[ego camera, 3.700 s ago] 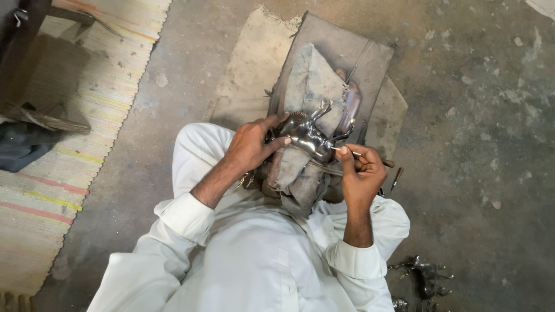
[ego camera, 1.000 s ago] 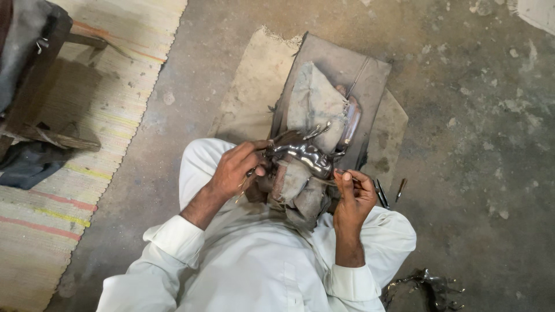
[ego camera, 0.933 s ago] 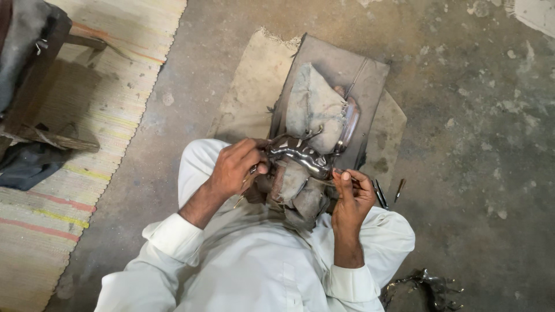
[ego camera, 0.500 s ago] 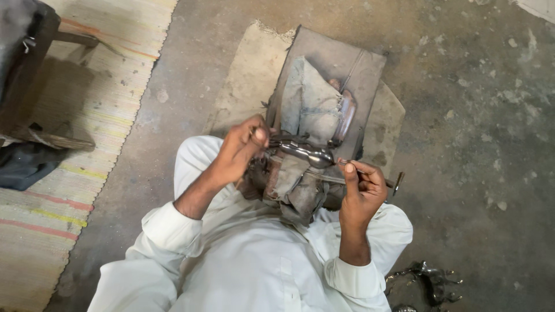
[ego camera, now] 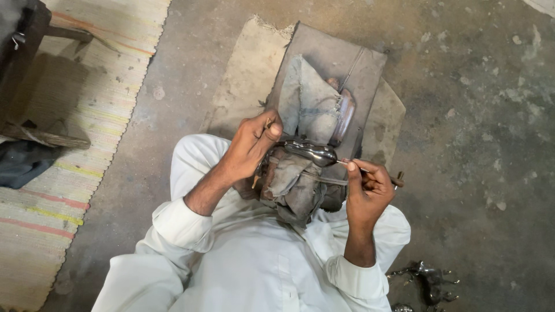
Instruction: The person sits cross-legged on the floor with a cloth pad on their lap, holding a silver metal animal figurine. They file and rub the figurine's surface with a flat wooden-handled tool, then use a small pointed tool to work details on the body and legs, turning the figurine to reach different sides, with more finished figurines on the floor beside them.
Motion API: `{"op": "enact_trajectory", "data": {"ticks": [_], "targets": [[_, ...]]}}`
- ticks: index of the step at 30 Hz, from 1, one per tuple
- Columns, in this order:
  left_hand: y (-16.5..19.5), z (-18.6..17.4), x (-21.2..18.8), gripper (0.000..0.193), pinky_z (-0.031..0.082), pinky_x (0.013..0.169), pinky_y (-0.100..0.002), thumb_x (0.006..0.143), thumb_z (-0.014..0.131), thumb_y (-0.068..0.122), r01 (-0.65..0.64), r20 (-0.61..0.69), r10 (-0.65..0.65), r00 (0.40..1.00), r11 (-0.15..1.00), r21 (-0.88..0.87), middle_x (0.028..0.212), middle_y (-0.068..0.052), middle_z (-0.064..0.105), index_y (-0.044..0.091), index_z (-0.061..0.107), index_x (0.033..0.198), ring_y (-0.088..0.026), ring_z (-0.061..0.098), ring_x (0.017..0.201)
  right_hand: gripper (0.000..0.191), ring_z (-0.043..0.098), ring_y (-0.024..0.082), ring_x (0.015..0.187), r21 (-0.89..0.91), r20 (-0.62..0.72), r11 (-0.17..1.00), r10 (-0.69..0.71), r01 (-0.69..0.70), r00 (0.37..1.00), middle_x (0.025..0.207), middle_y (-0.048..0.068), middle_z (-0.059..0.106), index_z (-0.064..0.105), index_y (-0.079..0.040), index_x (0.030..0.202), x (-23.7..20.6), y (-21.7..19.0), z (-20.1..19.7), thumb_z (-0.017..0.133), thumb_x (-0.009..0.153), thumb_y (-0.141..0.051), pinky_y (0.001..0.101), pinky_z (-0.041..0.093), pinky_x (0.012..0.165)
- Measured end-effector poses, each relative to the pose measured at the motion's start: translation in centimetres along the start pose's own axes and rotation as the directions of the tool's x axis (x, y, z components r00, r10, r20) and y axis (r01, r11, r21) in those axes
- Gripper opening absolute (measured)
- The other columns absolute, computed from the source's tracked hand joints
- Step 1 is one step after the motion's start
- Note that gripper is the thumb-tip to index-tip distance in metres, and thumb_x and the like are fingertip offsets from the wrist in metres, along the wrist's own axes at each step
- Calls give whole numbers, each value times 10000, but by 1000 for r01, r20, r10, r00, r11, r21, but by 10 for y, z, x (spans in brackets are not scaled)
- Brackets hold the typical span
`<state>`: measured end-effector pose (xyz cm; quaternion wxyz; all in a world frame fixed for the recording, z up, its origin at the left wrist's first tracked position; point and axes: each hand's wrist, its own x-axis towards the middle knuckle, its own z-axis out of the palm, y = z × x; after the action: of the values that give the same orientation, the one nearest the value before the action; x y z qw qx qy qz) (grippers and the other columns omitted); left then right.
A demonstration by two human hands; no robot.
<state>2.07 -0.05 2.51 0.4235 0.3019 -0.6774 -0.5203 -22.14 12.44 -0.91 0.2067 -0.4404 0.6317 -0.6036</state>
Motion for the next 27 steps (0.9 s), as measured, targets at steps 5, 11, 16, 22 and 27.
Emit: {"op": "enact_trajectory", "data": {"ticks": [5,11,16,22,27], "targets": [[-1,1,0,432,458,649,-302,1122,480,404,15,33,-15,999,1000,10,741,-26,513,16,514,934,-109,496,707,107,546,0,676,63,47,996,55,-58,997,959,100,772,696,28,1087,4,10,0,740,1012,-34,141,376,597],[0,1,-2,432,494,633,-303,1105,504,407,43,33,-43,999,999,5,735,-31,567,11,521,934,-102,601,692,133,746,89,901,146,115,987,49,-66,992,981,120,753,668,35,1101,8,14,-1,723,1011,-47,170,562,737],[1,1,-2,415,514,643,-297,1111,507,392,48,30,-48,998,999,-18,749,-30,561,10,525,949,-93,592,702,123,694,37,801,77,116,995,52,-62,992,970,109,773,671,30,1086,7,14,-2,727,1007,-47,141,468,633],[1,3,0,415,467,652,-318,1120,520,370,21,15,-22,1000,998,57,736,-47,532,-2,527,935,-120,502,720,98,497,-37,634,25,125,999,25,-28,992,916,47,755,690,10,1054,3,18,-7,749,998,-45,149,339,541],[1,3,2,421,469,653,-319,1113,512,379,32,3,-32,999,997,63,728,-50,537,-1,540,934,-122,507,709,89,499,-34,644,19,141,999,-37,35,989,933,44,757,689,6,1047,3,21,-8,754,994,-23,154,356,553]]}}
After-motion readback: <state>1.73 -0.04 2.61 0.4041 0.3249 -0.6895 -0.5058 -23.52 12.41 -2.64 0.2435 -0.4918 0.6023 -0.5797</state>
